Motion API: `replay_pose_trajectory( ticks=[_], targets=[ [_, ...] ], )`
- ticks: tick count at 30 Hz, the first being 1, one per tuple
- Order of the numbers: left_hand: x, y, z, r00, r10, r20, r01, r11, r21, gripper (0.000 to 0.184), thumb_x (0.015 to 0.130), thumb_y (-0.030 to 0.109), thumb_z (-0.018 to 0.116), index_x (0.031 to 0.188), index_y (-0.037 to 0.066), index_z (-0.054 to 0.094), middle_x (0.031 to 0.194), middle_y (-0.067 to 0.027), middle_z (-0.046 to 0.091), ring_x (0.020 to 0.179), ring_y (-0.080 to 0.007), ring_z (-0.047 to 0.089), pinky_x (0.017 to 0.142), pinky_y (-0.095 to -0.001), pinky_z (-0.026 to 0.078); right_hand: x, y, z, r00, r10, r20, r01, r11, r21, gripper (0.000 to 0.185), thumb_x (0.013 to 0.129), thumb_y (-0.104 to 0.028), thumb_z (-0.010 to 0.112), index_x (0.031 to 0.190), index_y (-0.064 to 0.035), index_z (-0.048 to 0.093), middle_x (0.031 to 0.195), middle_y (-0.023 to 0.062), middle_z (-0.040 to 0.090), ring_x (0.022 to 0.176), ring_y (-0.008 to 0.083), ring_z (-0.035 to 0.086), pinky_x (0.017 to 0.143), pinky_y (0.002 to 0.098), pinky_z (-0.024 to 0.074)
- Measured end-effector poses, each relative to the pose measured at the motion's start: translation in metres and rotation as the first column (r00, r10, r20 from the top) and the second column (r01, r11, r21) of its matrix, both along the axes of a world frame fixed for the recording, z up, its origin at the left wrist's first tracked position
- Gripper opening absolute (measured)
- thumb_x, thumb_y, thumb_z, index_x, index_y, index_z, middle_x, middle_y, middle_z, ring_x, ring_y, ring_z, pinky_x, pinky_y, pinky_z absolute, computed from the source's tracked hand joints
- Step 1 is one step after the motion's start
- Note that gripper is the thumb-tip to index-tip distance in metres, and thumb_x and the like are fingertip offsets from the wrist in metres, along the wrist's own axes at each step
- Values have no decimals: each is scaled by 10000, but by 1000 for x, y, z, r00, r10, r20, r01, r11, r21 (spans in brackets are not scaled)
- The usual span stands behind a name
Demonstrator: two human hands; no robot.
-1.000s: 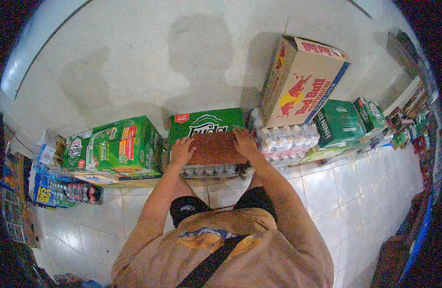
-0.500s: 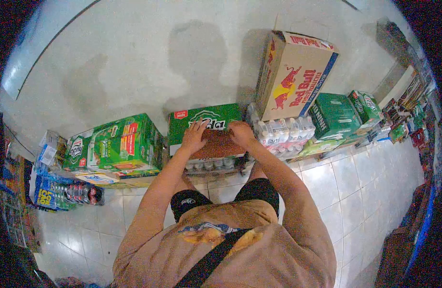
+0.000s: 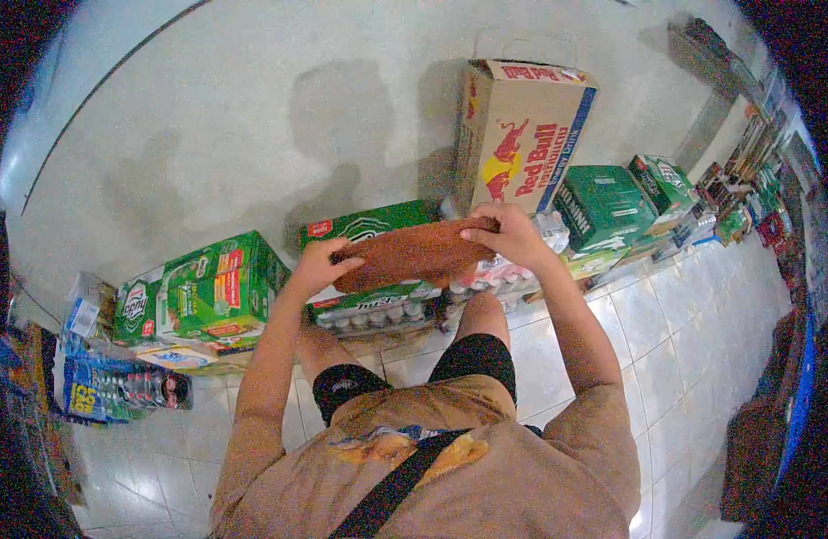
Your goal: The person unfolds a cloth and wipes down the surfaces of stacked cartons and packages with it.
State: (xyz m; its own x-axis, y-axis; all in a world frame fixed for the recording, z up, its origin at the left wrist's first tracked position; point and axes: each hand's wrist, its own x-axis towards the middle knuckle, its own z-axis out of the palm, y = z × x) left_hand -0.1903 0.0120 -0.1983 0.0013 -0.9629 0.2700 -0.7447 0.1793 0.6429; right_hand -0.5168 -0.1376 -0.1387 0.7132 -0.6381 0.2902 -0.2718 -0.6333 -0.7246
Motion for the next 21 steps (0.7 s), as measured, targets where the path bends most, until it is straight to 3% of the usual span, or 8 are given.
replay_pose_trajectory(
  ticks=[3, 4, 7, 8, 12, 15, 19, 21],
  targets=[
    [1, 5, 16, 995, 38, -94, -40, 999, -23, 267, 840, 238, 771, 971, 19, 694, 844, -111, 705, 749, -198, 658, 719, -318, 517, -23, 4, 18, 997, -82, 9, 82, 997, -12, 229, 824, -148, 776, 890, 17, 631, 726, 26, 573, 710, 83, 522, 647, 284, 445],
    [0, 8, 27, 989, 12, -149, -17, 999, -38, 213, 844, 174, 773, 948, 10, 686, 805, -41, 683, 736, -109, 601, 679, -283, 488, -30, 6, 21, 994, -94, 48, 95, 995, -10, 220, 832, -150, 775, 867, 8, 626, 721, -10, 571, 696, 72, 512, 637, 263, 436],
    [-3, 5, 39, 954, 6, -300, -8, 1000, -4, 197, 856, 166, 760, 925, 2, 676, 780, -4, 651, 722, -73, 559, 658, -254, 451, -50, 10, 33, 986, -159, 52, 153, 983, 105, 201, 845, -150, 769, 849, -6, 630, 727, -43, 566, 702, 49, 502, 631, 244, 426],
    [-3, -3, 28, 935, -45, -352, 1, 992, -125, 161, 884, 147, 734, 923, 5, 672, 769, 33, 612, 734, -54, 532, 659, -238, 427, -54, 14, 38, 981, -179, 80, 166, 975, 147, 187, 862, -154, 757, 840, -19, 630, 745, -57, 565, 722, 31, 496, 629, 228, 416],
    [-43, -13, 54, 766, -16, -643, -75, 991, -113, 128, 954, 150, 661, 937, 22, 660, 817, 55, 603, 786, -40, 520, 707, -223, 414, -68, 9, 32, 922, -304, 241, 282, 951, 124, 234, 880, -216, 749, 819, -14, 650, 691, -33, 563, 664, 45, 486, 583, 235, 397],
    [-60, -38, 48, 719, 31, -694, -147, 983, -108, 137, 958, 163, 656, 942, 27, 661, 839, 45, 615, 792, -40, 524, 730, -219, 416, -71, 2, 24, 831, -428, 354, 404, 904, 142, 230, 880, -216, 749, 845, -3, 667, 681, -32, 561, 659, 47, 488, 579, 235, 395],
    [-76, -68, 46, 753, 77, -654, -224, 964, -145, 154, 952, 154, 664, 998, 7, 660, 881, 19, 630, 836, -53, 538, 772, -221, 432, -64, -15, -1, 611, -611, 504, 516, 790, 332, 175, 885, -150, 737, 941, 12, 708, 769, -16, 639, 705, 63, 540, 632, 227, 437],
    [-86, -81, 57, 740, -47, -671, -183, 946, -268, 143, 971, 103, 619, 1063, -4, 644, 945, -18, 654, 893, -105, 593, 815, -248, 458, -68, -25, -8, 605, -604, 519, 518, 793, 319, 165, 890, -115, 723, 995, 12, 720, 881, 25, 697, 813, 90, 614, 743, 237, 485]
  ],
)
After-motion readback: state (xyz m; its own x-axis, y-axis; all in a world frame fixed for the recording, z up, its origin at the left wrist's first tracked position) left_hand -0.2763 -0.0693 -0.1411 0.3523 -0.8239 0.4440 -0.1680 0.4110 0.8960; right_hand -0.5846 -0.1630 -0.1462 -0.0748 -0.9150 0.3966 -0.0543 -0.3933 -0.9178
